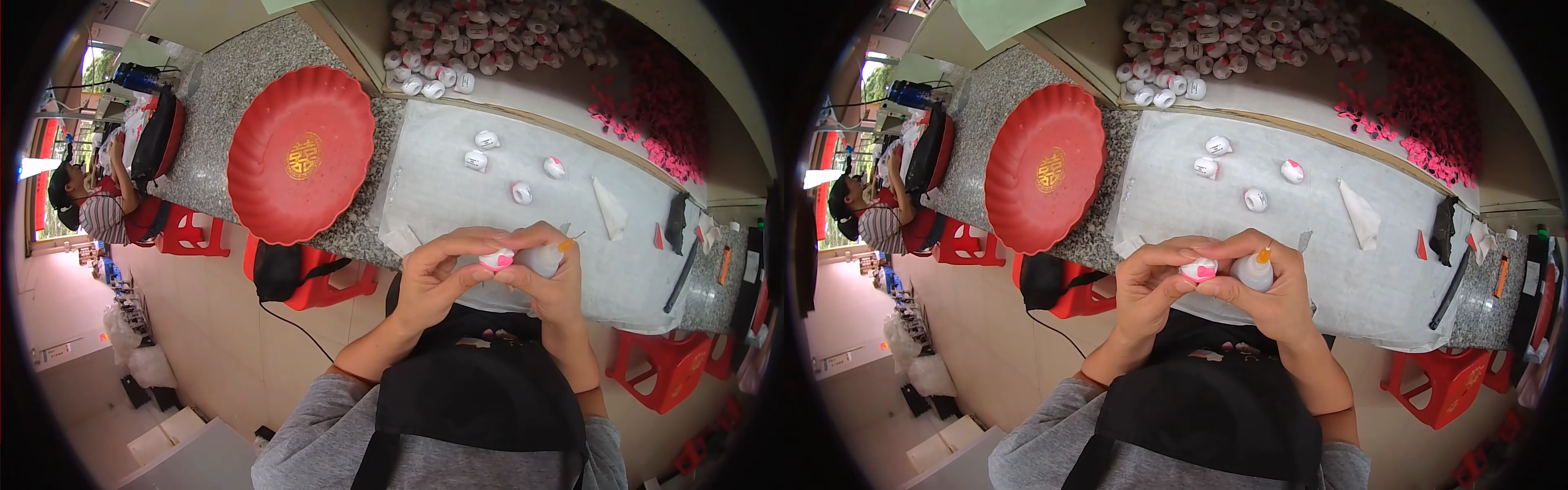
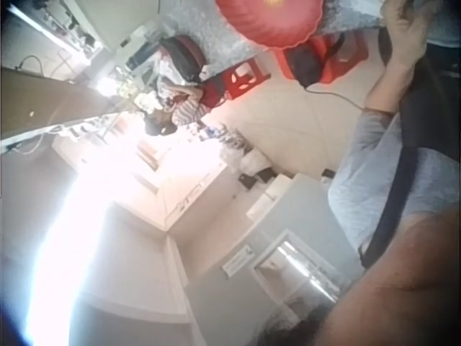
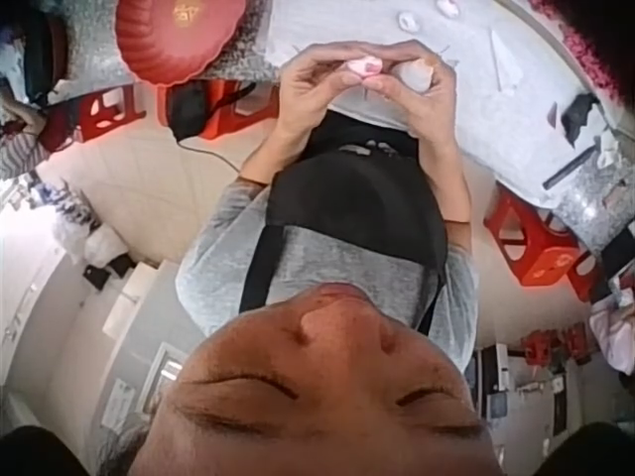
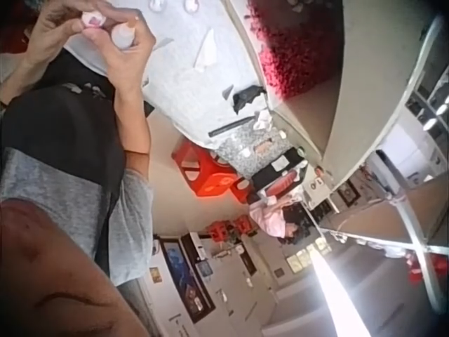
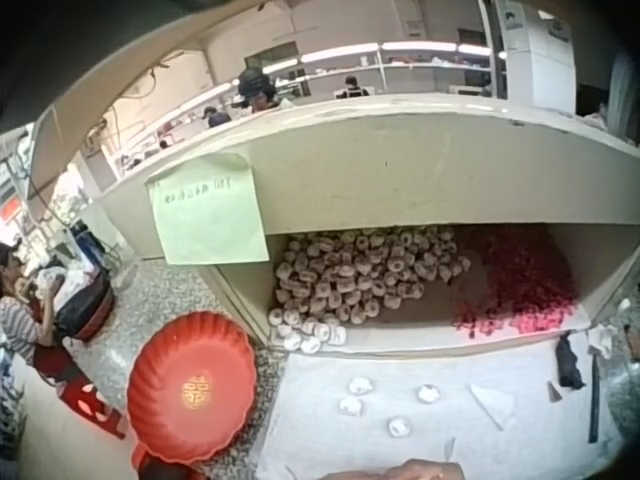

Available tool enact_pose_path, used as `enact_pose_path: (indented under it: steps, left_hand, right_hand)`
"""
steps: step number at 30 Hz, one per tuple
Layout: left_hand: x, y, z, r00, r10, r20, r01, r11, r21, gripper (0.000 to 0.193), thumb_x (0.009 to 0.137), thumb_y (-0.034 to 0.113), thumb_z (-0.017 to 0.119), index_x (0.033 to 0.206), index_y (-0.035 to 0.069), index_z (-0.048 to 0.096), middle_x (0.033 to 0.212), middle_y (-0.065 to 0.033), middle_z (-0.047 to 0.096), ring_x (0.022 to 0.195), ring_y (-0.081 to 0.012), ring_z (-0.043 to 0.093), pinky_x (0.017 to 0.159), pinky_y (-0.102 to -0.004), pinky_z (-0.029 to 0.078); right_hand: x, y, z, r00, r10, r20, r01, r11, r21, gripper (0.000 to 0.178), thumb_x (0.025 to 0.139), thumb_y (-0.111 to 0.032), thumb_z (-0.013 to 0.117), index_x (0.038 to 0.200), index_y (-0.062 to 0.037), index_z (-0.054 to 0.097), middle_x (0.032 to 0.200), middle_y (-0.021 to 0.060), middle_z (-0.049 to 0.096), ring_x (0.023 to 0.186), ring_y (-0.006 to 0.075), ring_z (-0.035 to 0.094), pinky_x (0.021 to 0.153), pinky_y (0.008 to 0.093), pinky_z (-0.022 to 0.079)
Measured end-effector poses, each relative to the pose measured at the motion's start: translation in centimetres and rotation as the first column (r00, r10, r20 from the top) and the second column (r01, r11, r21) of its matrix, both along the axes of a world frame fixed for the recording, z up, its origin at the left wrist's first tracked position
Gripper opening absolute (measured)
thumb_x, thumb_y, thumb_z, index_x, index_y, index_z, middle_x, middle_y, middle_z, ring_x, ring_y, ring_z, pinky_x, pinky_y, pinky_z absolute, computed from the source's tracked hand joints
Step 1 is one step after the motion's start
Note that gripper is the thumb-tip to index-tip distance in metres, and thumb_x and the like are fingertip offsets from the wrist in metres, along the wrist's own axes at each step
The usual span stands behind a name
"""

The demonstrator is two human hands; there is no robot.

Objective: Applying glue to small toy components to assemble them.

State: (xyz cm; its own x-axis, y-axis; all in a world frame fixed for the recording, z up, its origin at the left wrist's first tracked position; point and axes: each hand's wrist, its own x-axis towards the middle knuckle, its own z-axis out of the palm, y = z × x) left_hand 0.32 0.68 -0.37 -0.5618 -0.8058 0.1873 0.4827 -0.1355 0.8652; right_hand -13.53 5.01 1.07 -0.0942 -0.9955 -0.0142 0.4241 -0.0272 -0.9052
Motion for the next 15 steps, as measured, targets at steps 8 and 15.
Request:
enact_pose_path:
  steps: [8, 15]
  left_hand:
    - [-0.09, -0.03, -0.15, 0.997, 0.077, 0.015, -0.074, 0.987, -0.145, 0.019, 0.073, 0.0, 0.053, 0.091, -0.002, 0.051, 0.096, -0.0148, 0.053, 0.096, -0.0225, 0.047, 0.087, -0.0345, 0.033]
    - [0.16, -0.26, 0.07, 1.0, -0.009, -0.013, 0.009, 1.0, -0.009, 0.021, 0.073, 0.0, 0.053, 0.094, -0.003, 0.05, 0.098, -0.0142, 0.052, 0.096, -0.0206, 0.047, 0.086, -0.0331, 0.033]
  right_hand:
    - [0.54, 0.16, 0.24, 0.999, -0.028, 0.017, 0.028, 0.999, 0.027, 0.022, 0.063, -0.001, 0.065, 0.083, 0.0, 0.056, 0.07, 0.0027, 0.054, 0.064, 0.0068, 0.049, 0.058, 0.0193, 0.039]
    - [0.59, 0.21, 0.38, 0.998, -0.056, 0.039, 0.054, 0.998, 0.042, 0.022, 0.063, -0.001, 0.065, 0.083, 0.0003, 0.055, 0.069, 0.003, 0.054, 0.063, 0.007, 0.049, 0.058, 0.0192, 0.038]
